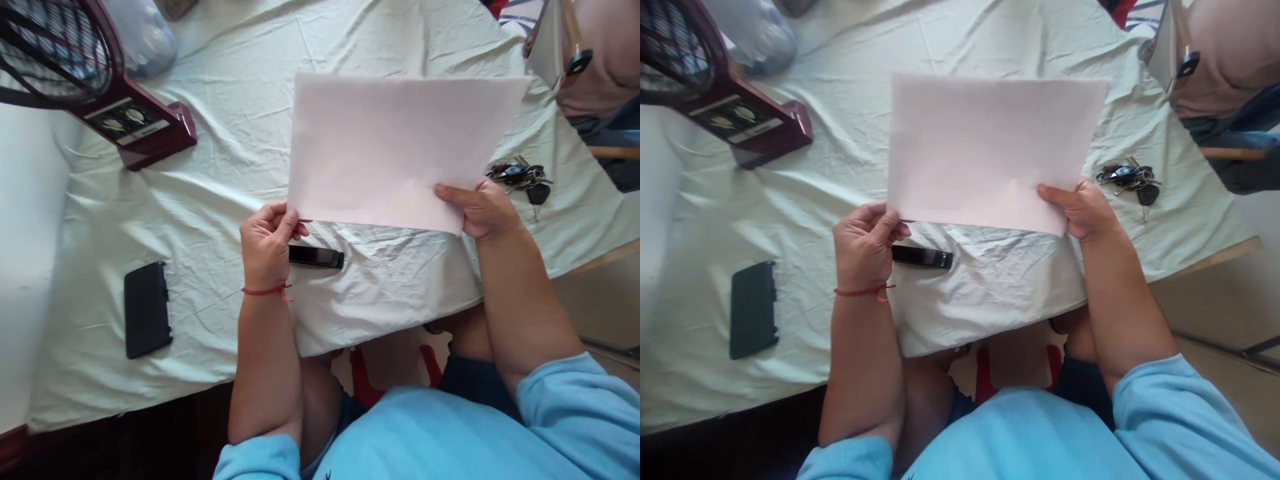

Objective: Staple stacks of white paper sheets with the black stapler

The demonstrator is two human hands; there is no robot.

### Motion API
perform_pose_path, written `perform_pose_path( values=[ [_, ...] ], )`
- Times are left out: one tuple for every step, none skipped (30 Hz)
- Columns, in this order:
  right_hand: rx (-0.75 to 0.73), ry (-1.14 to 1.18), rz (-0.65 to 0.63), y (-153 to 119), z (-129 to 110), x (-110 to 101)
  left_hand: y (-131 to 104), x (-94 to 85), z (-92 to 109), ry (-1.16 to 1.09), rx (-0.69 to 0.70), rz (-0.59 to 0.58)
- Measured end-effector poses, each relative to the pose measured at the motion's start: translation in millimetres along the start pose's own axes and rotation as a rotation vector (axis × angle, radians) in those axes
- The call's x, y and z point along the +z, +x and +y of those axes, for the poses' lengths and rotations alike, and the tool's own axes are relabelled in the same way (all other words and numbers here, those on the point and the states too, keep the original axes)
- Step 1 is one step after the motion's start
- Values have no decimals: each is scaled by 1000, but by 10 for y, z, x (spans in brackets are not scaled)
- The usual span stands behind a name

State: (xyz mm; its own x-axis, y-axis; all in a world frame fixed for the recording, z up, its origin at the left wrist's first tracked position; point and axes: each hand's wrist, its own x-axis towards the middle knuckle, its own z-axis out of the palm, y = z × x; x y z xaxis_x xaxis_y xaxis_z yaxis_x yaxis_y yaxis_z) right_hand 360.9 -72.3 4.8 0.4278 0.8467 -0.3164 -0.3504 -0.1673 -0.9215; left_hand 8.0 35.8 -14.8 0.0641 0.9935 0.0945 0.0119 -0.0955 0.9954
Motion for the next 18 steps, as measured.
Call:
perform_pose_path(
  values=[
    [23,-20,9,2,-15,-39,-4,-7,-1,46,-1,-7],
    [40,-42,20,7,-31,-82,-10,-15,-3,91,0,-13],
    [50,-61,35,14,-45,-128,-19,-27,-2,131,0,-16],
    [52,-76,55,25,-58,-174,-31,-46,4,166,1,-20],
    [56,-90,58,36,-69,-218,-47,-73,18,199,3,-27],
    [58,-97,72,49,-78,-257,-67,-109,41,234,6,-44],
    [61,-101,69,62,-84,-290,-89,-151,75,273,13,-74],
    [65,-105,75,74,-86,-316,-113,-197,119,318,25,-123],
    [65,-106,79,85,-86,-335,-138,-243,171,367,44,-196],
    [64,-109,74,96,-81,-347,-162,-284,228,411,72,-290],
    [60,-114,72,106,-74,-355,-184,-316,284,445,107,-402],
    [51,-121,69,117,-64,-358,-201,-337,335,472,127,-521],
    [43,-130,68,127,-52,-360,-212,-347,378,505,133,-620],
    [31,-139,70,138,-39,-360,-214,-347,408,540,132,-691],
    [19,-148,71,149,-27,-360,-209,-341,426,578,124,-727],
    [10,-155,69,158,-16,-360,-197,-333,430,615,113,-729],
    [9,-162,65,166,-7,-358,-179,-328,425,644,104,-709],
    [12,-169,58,172,0,-356,-158,-327,410,661,98,-677]
  ],
)
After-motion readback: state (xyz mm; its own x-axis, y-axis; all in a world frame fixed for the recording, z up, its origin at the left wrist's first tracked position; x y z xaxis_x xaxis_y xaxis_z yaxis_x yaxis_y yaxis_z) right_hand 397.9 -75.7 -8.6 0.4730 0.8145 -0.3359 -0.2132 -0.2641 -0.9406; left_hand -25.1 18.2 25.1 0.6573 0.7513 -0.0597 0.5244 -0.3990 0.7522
